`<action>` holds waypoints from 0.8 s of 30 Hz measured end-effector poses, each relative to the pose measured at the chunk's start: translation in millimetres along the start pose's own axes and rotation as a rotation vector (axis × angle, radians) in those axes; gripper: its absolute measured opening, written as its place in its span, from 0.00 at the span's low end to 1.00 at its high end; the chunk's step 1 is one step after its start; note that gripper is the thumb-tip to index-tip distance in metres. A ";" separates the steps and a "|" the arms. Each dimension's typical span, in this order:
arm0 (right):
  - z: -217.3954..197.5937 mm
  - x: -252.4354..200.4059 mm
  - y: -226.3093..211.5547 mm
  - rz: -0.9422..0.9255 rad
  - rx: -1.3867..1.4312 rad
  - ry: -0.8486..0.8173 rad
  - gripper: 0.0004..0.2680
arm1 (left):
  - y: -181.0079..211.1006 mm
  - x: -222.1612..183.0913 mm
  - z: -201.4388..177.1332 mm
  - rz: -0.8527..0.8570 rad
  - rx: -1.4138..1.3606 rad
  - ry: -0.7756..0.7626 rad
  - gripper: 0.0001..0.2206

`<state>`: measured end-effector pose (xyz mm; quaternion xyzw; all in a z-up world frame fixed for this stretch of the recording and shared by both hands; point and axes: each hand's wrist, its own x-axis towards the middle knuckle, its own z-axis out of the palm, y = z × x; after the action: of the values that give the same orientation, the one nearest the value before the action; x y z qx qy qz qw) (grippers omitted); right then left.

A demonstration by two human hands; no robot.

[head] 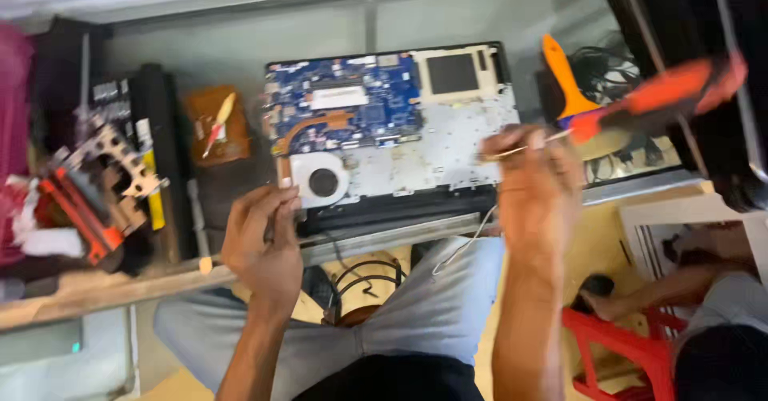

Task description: The person removes screws from the laptop chassis using a screwdriver, then places a cooling fan onto the motherboard and secures it with screws. The person uses a screwdriver to tighten the screws and ensure the fan is properly attached.

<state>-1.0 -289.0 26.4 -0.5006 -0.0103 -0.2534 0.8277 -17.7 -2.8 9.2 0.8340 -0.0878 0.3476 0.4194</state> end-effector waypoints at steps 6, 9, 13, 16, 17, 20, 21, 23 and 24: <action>70.4 -38.2 22.8 0.317 0.176 -0.172 0.12 | 23.2 4.5 3.1 -0.457 -0.561 0.002 0.01; 63.5 -52.3 42.8 0.289 0.090 -0.256 0.16 | 29.6 -2.3 10.8 -0.610 -0.755 -0.028 0.06; 63.4 -66.6 50.5 0.283 0.125 -0.227 0.14 | 39.9 -7.4 12.4 -0.691 -0.879 -0.089 0.03; 65.6 -73.0 45.6 0.247 0.069 -0.227 0.13 | 33.4 -18.3 14.5 -0.775 -1.035 -0.036 0.06; 66.8 -73.5 44.5 0.225 0.051 -0.236 0.13 | 33.1 -20.7 14.4 -0.784 -1.048 -0.036 0.05; 65.1 -76.5 46.0 0.176 0.025 -0.252 0.12 | 30.5 -25.6 14.6 -0.766 -1.040 -0.039 0.05; 63.5 -77.8 46.9 0.150 0.017 -0.261 0.12 | 29.8 -27.2 14.6 -0.740 -1.021 -0.040 0.06; 64.9 -79.7 44.8 0.121 0.002 -0.269 0.12 | 34.7 -23.9 12.4 -0.739 -1.015 -0.040 0.05; 65.3 -82.0 43.8 0.095 -0.014 -0.276 0.12 | 37.2 -23.3 10.6 -0.742 -1.009 -0.040 0.05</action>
<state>-38.1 -184.8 0.7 -0.5363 -0.0983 -0.1428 0.8260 -46.0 -37.8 13.4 0.5149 0.0465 0.0788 0.8524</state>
